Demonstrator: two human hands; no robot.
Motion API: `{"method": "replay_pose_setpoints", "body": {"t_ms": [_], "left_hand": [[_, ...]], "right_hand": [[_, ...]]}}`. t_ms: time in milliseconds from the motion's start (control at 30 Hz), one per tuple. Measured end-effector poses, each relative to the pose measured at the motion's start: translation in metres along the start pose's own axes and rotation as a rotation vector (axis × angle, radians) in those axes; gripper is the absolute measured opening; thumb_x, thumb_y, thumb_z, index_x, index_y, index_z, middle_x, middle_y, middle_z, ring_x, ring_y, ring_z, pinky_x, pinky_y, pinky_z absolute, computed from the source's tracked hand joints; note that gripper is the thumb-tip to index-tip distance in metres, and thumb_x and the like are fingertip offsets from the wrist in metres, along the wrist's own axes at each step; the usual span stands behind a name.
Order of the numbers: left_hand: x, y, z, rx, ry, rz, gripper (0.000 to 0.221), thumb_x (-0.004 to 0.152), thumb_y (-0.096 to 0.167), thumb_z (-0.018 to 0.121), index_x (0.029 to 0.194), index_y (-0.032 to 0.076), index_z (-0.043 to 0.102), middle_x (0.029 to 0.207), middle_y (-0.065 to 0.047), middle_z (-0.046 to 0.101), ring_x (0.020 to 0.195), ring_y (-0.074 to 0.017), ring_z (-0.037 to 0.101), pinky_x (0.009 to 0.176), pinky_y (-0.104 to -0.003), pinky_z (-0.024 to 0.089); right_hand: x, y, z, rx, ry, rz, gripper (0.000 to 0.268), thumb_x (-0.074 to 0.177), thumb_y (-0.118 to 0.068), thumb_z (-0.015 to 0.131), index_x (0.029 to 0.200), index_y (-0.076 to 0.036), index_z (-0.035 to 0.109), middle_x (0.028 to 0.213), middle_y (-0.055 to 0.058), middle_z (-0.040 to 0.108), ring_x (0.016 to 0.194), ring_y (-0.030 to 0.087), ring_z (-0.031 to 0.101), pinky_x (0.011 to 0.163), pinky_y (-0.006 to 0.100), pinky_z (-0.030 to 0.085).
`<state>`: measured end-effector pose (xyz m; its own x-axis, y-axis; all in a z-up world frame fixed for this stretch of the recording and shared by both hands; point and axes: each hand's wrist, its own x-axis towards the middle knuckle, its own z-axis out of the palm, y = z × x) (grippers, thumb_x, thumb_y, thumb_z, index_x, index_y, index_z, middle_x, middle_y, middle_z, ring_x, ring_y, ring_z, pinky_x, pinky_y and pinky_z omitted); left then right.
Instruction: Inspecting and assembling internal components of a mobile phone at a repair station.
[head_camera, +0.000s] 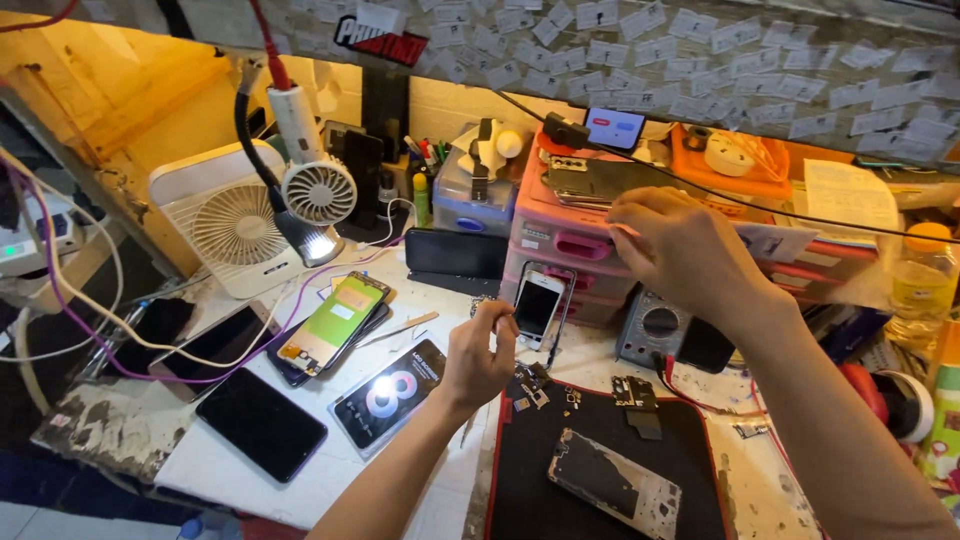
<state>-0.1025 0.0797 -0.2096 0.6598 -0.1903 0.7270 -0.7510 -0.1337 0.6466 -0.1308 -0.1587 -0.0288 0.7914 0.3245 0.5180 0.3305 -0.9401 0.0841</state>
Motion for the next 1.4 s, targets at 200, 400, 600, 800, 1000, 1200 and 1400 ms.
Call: {"method": "replay_pose_setpoints", "body": {"t_ms": [200, 400, 600, 800, 1000, 1200, 1400], "left_hand": [[0.001, -0.002, -0.004, -0.013, 0.007, -0.050, 0.019, 0.096, 0.001, 0.046, 0.104, 0.004, 0.063, 0.070, -0.008, 0.069, 0.060, -0.0256, 0.070, 0.062, -0.034, 0.060], [0.001, -0.007, -0.006, -0.042, -0.025, -0.073, 0.018, 0.098, 0.001, 0.048, 0.107, 0.002, 0.064, 0.073, -0.012, 0.069, 0.061, -0.0267, 0.070, 0.066, -0.035, 0.061], [0.000, -0.004, -0.005, -0.047, -0.050, -0.096, 0.019, 0.097, 0.001, 0.049, 0.109, 0.003, 0.064, 0.073, -0.012, 0.069, 0.061, -0.0271, 0.070, 0.067, -0.037, 0.062], [-0.002, -0.007, -0.002, -0.042, -0.051, -0.115, 0.019, 0.097, 0.002, 0.049, 0.108, 0.001, 0.065, 0.072, -0.014, 0.070, 0.061, -0.0285, 0.070, 0.067, -0.039, 0.062], [0.000, -0.006, -0.003, -0.044, -0.040, -0.100, 0.020, 0.097, 0.000, 0.049, 0.109, 0.002, 0.065, 0.071, -0.013, 0.070, 0.058, -0.0278, 0.070, 0.067, -0.039, 0.063], [0.001, -0.002, -0.006, -0.023, -0.056, -0.086, 0.021, 0.097, 0.001, 0.047, 0.108, 0.003, 0.064, 0.069, -0.011, 0.068, 0.057, -0.0256, 0.069, 0.063, -0.038, 0.063], [0.006, 0.006, -0.007, -0.093, -0.023, -0.141, 0.018, 0.099, 0.002, 0.049, 0.104, 0.005, 0.066, 0.066, -0.011, 0.068, 0.057, -0.0271, 0.070, 0.064, -0.036, 0.061]], "right_hand": [[0.039, 0.001, 0.017, -0.206, -0.125, -0.017, 0.038, 0.098, -0.032, 0.061, 0.125, -0.007, 0.067, 0.111, 0.018, 0.069, 0.106, 0.039, 0.069, 0.088, 0.042, 0.057], [0.029, 0.031, 0.049, -0.500, -0.088, -0.127, 0.030, 0.097, -0.026, 0.063, 0.124, -0.014, 0.068, 0.105, 0.007, 0.071, 0.100, 0.025, 0.072, 0.091, 0.034, 0.051], [0.005, 0.039, 0.051, -0.600, 0.126, -0.237, 0.018, 0.088, -0.013, 0.075, 0.105, -0.015, 0.072, 0.090, 0.003, 0.071, 0.086, 0.021, 0.073, 0.085, 0.031, 0.053], [-0.018, 0.037, 0.048, -0.636, 0.203, -0.201, 0.026, 0.095, -0.015, 0.072, 0.121, -0.017, 0.069, 0.107, 0.005, 0.074, 0.103, 0.021, 0.073, 0.087, 0.030, 0.057], [-0.026, 0.027, 0.037, -0.581, 0.400, -0.284, 0.019, 0.097, -0.010, 0.069, 0.115, -0.013, 0.073, 0.104, 0.010, 0.074, 0.100, 0.025, 0.074, 0.090, 0.035, 0.057], [-0.050, -0.012, 0.040, -0.402, 0.507, -0.395, 0.015, 0.099, -0.010, 0.066, 0.111, -0.009, 0.074, 0.109, 0.013, 0.074, 0.101, 0.028, 0.072, 0.094, 0.044, 0.057], [-0.069, -0.051, 0.030, -0.254, 0.571, -0.458, 0.019, 0.101, -0.009, 0.060, 0.109, -0.018, 0.074, 0.105, 0.006, 0.069, 0.097, 0.023, 0.067, 0.096, 0.048, 0.051]]}}
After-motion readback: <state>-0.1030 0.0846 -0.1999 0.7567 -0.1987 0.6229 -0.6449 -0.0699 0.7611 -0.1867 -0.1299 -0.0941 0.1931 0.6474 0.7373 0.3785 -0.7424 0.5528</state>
